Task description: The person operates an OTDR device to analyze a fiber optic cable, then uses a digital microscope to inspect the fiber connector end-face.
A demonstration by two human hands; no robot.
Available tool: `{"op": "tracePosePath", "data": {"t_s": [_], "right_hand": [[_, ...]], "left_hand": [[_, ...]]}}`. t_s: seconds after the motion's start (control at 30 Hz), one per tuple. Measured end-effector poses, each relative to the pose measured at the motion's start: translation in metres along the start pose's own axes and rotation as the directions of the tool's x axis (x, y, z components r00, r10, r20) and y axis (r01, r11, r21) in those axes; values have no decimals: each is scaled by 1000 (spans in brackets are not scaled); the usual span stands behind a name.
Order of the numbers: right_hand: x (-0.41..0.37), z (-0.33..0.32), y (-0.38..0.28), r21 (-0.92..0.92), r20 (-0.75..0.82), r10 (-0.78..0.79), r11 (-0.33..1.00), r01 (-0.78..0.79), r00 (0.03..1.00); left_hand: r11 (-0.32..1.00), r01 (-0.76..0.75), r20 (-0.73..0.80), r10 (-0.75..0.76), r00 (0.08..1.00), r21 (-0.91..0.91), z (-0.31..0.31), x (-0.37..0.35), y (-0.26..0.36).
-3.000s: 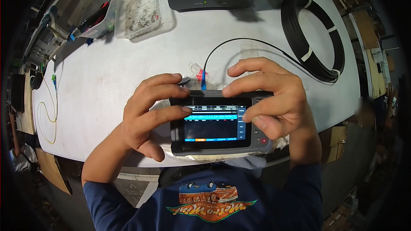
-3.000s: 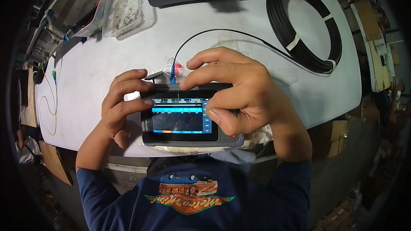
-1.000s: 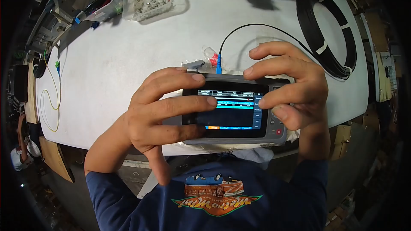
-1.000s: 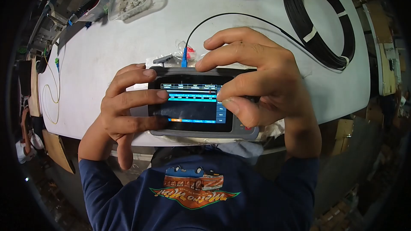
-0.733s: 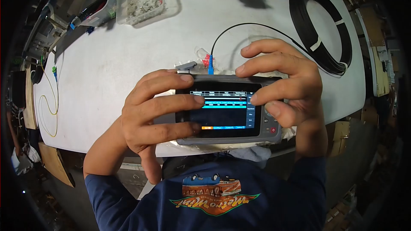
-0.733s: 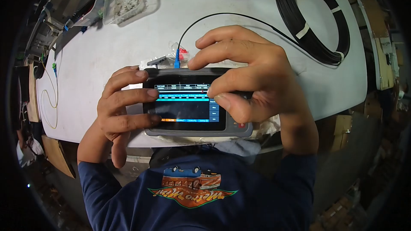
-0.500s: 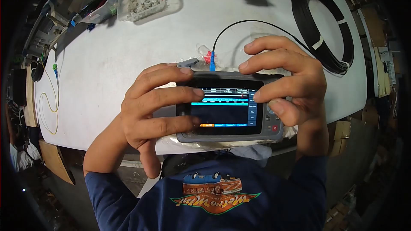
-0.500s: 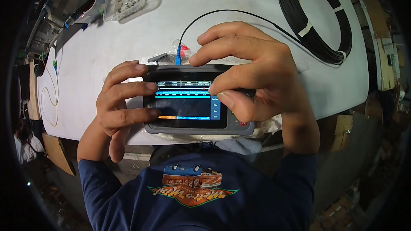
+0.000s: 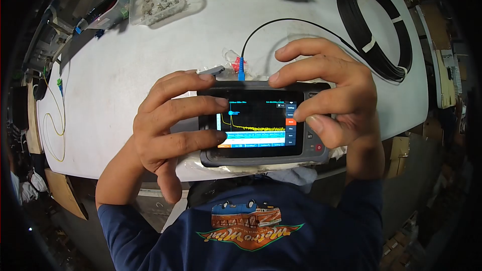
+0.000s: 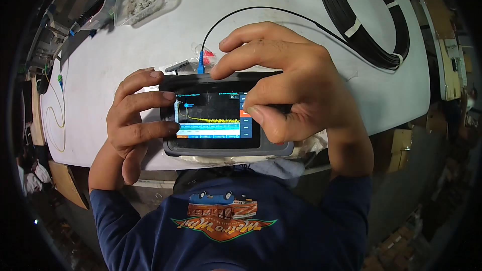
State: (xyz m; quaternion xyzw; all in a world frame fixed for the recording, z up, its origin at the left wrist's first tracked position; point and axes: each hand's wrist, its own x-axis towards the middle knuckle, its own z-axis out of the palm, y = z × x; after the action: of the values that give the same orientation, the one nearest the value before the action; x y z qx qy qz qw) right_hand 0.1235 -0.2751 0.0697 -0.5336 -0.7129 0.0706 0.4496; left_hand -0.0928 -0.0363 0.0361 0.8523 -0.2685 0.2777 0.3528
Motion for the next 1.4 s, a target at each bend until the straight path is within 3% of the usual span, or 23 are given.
{"op": "tracePosePath", "data": {"t_s": [0.57,0.63,0.73,0.93,1.07,1.4], "right_hand": [[0,-1,1,-31,16,18,999,-18,1000],[0,-1,0,-30,30,19,999,-18,999],[1,1,-2,-70,55,40,997,-37,998],[-1,-3,2,-19,6,-9,1000,9,1000],[0,0,-3,-28,53,49,998,-48,997],[-3,-5,4,-21,-6,-35,999,35,999]], "left_hand": [[1000,3,22,-3,1000,-11,-1,-3,-3],[997,78,47,-78,996,-5,0,-4,1],[1000,18,22,-18,1000,-18,0,-2,-3],[1000,23,12,-23,1000,-10,1,0,-2],[1000,25,4,-25,1000,-16,2,-1,-2],[1000,13,11,-13,1000,-23,2,-3,-4]]}}
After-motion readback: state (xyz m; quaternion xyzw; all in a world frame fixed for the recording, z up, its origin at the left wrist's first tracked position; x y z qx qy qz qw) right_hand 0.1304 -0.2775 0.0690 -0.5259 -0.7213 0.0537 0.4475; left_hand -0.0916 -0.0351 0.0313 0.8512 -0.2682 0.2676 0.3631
